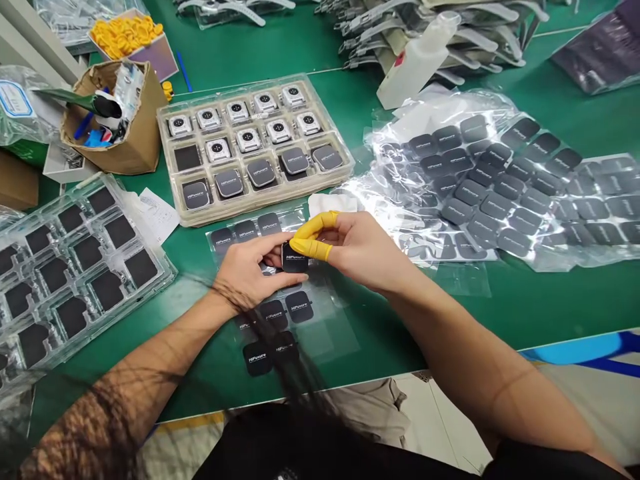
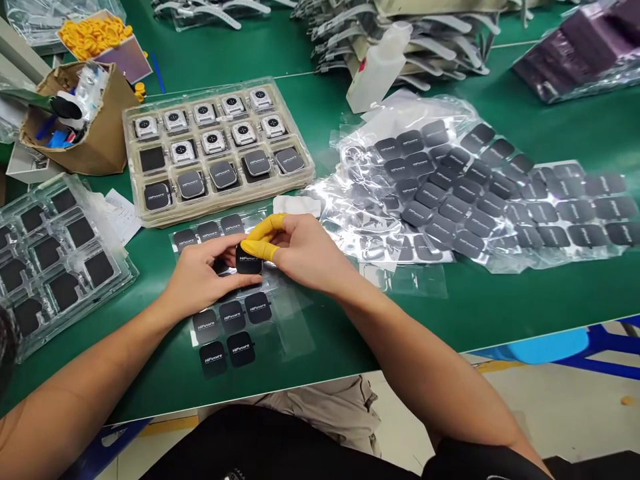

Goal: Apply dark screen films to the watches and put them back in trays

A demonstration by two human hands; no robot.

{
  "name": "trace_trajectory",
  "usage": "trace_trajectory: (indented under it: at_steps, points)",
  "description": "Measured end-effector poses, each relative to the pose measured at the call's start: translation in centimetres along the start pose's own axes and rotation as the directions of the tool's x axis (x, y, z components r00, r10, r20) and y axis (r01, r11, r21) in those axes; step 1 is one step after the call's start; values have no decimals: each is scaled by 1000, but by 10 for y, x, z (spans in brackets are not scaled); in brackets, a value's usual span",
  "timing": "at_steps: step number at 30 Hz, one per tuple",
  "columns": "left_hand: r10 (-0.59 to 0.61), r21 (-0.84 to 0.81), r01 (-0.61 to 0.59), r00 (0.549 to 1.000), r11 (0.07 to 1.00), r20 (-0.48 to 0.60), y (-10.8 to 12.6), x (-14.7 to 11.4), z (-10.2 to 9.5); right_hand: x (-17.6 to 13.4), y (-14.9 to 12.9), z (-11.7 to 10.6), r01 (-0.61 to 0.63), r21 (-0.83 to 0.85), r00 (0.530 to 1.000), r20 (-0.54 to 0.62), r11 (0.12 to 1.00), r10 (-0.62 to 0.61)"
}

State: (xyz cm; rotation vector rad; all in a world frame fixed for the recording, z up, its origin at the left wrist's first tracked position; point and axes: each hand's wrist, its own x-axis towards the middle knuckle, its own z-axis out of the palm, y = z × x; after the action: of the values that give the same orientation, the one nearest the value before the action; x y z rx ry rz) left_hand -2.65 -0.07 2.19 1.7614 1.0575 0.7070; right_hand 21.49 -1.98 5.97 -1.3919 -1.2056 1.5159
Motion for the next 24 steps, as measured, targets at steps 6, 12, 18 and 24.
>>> trace_trajectory:
  at_steps: [6, 12, 18, 24]
  points:
    - [27, 15, -27, 1000, 1000, 5, -1, 1, -1, 2, 2, 0, 17, -32, 1000, -11, 999, -17]
    - [57, 54, -58, 998, 997, 17, 0, 0, -1, 2, 3, -1, 22, -3, 999, -26, 1000, -22]
    - [38, 45, -40, 999, 998, 29, 4, -1, -1, 2, 4, -1, 19, 0, 999, -39, 1000, -19]
    - [-4, 18, 3, 999, 1000, 36, 6, 0, 0, 2, 4, 0, 29, -5, 999, -37, 1000, -29]
